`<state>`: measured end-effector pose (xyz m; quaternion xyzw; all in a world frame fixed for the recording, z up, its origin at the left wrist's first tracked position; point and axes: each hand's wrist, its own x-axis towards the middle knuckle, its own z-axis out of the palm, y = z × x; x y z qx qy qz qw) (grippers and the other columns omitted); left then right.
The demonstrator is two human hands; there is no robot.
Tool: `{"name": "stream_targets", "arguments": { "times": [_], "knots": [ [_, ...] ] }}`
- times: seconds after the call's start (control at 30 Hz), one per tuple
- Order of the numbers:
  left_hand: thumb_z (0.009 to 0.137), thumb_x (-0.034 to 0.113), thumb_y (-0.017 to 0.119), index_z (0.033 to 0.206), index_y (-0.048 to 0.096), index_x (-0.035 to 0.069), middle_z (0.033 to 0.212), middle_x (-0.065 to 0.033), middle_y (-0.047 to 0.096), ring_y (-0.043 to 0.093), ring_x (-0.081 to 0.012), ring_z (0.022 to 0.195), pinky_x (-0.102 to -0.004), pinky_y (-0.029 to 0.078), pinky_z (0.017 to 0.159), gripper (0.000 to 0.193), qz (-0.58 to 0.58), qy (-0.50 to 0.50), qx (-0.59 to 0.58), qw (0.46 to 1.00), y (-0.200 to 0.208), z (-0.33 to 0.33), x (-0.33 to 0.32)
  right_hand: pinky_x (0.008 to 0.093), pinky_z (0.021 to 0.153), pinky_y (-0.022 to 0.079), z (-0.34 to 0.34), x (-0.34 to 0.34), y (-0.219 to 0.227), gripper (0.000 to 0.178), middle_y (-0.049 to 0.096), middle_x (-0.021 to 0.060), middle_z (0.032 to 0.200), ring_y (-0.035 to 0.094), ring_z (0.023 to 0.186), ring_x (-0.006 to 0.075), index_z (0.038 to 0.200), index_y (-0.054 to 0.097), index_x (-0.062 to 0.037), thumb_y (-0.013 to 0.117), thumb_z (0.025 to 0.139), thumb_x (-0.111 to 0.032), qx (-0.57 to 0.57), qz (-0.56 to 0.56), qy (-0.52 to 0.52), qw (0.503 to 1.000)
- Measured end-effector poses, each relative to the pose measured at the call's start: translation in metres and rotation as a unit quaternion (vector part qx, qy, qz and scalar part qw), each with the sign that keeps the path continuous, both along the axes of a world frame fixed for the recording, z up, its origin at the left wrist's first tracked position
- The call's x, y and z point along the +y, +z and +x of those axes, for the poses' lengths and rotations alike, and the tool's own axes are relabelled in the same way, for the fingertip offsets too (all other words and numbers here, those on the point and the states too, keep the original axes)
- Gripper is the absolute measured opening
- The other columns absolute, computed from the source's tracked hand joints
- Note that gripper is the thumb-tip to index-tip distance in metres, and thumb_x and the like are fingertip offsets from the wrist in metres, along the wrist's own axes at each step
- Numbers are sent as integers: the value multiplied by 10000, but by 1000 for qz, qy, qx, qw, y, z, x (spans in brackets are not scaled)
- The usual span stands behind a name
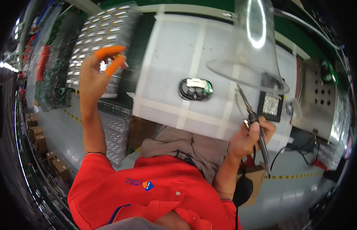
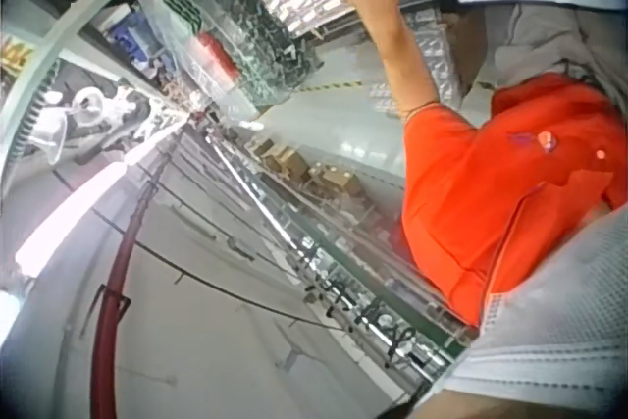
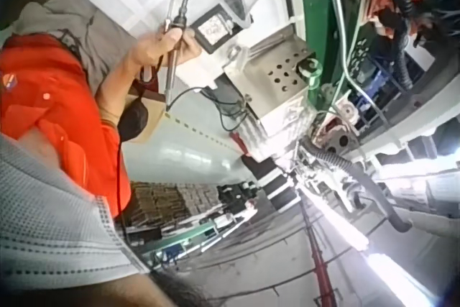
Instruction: Soldering or welding components onto electronic circuit boards at a factory station.
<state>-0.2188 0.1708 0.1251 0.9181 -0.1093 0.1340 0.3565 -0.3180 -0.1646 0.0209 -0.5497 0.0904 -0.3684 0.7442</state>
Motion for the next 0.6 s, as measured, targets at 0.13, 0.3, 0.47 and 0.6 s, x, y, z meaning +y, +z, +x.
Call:
{"name": "stream_targets", "arguments": {
  "times": [0.13, 0.3, 0.47, 0.6],
  "knots": [
    [809, 90, 695, 926, 709, 46, 683, -48, 674, 591, -124, 645, -254, 390, 644, 125, -99, -45, 112, 988, -30, -5, -64, 203, 460, 295, 1, 12, -2, 191, 434, 31, 766, 376, 570, 69, 955, 457, -62, 607, 863, -137, 38, -20, 35, 998],
    [804, 43, 697, 880, 682, 8, 733, -105, 630, 600, -173, 613, -311, 441, 601, 85, -93, -119, 145, 978, -47, -11, -109, 196, 481, 310, 5, 21, -1, 183, 439, 23, 770, 372, 577, 59, 973, 456, -53, 588, 847, -42, 80, -15, 93, 992],
    [798, 35, 686, 856, 661, -5, 709, -63, 617, 568, -150, 642, -290, 412, 660, 75, -45, -146, 142, 978, -57, -5, -128, 200, 474, 310, 9, 22, -2, 172, 424, 20, 730, 362, 550, 67, 954, 448, -42, 581, 845, -47, 78, -37, 85, 993],
    [772, -16, 677, 840, 634, -21, 805, -85, 584, 565, -225, 767, -306, 443, 705, 81, 0, -212, 80, 974, -68, 4, -131, 201, 530, 298, 9, 21, 0, 146, 400, 14, 699, 340, 586, 71, 903, 440, -37, 555, 813, -25, 60, -18, 91, 994]
  ]
}}
